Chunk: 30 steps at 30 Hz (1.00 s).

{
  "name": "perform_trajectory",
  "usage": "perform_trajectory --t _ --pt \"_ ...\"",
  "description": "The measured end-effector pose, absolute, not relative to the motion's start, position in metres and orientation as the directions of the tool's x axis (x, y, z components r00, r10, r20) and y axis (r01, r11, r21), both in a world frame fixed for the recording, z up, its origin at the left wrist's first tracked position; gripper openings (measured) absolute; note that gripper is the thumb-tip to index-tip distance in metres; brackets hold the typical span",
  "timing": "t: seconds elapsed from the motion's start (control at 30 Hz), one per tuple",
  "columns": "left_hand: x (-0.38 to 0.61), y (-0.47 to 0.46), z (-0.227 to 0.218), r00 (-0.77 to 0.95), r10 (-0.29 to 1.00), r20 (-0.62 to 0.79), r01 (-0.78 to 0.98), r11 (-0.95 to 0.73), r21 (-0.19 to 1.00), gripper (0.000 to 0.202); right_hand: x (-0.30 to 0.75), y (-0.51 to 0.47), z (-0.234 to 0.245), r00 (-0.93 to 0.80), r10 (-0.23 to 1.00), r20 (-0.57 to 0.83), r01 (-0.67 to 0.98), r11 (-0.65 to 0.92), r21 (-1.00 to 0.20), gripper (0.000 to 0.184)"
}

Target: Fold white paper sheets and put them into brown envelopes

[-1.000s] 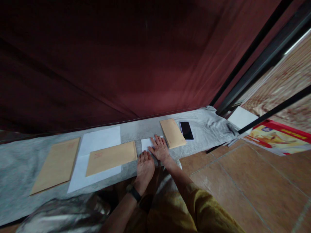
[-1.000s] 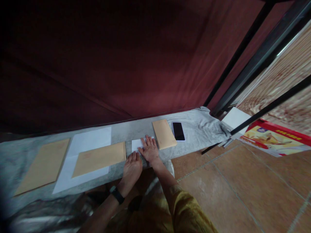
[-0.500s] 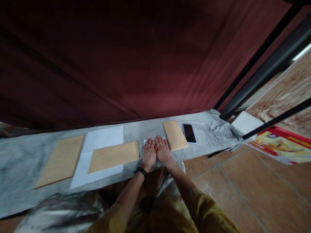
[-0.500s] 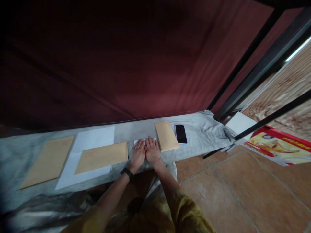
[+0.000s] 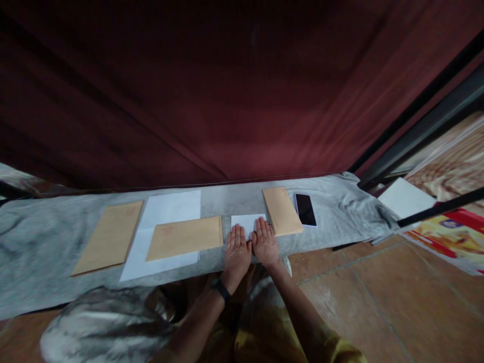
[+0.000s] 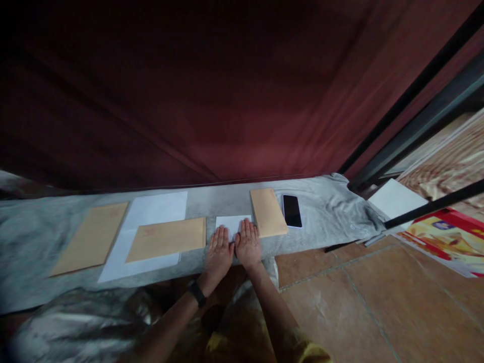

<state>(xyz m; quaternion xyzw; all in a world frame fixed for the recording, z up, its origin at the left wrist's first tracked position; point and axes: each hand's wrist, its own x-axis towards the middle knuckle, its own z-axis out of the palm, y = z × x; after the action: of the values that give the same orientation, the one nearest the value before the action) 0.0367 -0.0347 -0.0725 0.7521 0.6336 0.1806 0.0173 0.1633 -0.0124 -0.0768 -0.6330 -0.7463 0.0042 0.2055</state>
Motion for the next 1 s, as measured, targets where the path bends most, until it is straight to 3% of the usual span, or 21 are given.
perform_trajectory --t 0.27,0.47,0.73,0.8,0.87,1.0 --pt "0.031 -0.062 -0.067 0.193 0.956 0.221 0.945 -0.242 0.219 0.062 0.163 0.001 -0.065 -0.167 0.951 0.262 0.931 0.239 -0.276 0.052" --pt "0.025 -0.067 -0.066 0.222 0.951 0.216 0.938 -0.269 0.221 0.063 0.149 0.012 -0.055 -0.437 0.881 0.183 0.836 0.473 -0.279 0.046" --pt "-0.025 -0.066 -0.04 0.34 0.925 0.169 0.901 -0.372 0.221 0.05 0.143 0.005 -0.058 -0.368 0.901 0.228 0.851 0.425 -0.308 0.046" --pt "-0.055 -0.051 -0.027 0.292 0.94 0.174 0.923 -0.325 0.206 0.057 0.144 0.004 -0.06 -0.361 0.901 0.239 0.846 0.424 -0.324 0.046" --pt "-0.087 -0.032 -0.015 0.184 0.976 0.117 0.957 -0.205 0.204 0.078 0.145 0.004 -0.061 -0.353 0.902 0.247 0.844 0.421 -0.332 0.047" --pt "-0.137 -0.001 0.002 0.153 0.971 -0.185 0.972 -0.114 0.206 0.108 0.144 0.005 -0.063 -0.338 0.907 0.25 0.848 0.409 -0.338 0.047"
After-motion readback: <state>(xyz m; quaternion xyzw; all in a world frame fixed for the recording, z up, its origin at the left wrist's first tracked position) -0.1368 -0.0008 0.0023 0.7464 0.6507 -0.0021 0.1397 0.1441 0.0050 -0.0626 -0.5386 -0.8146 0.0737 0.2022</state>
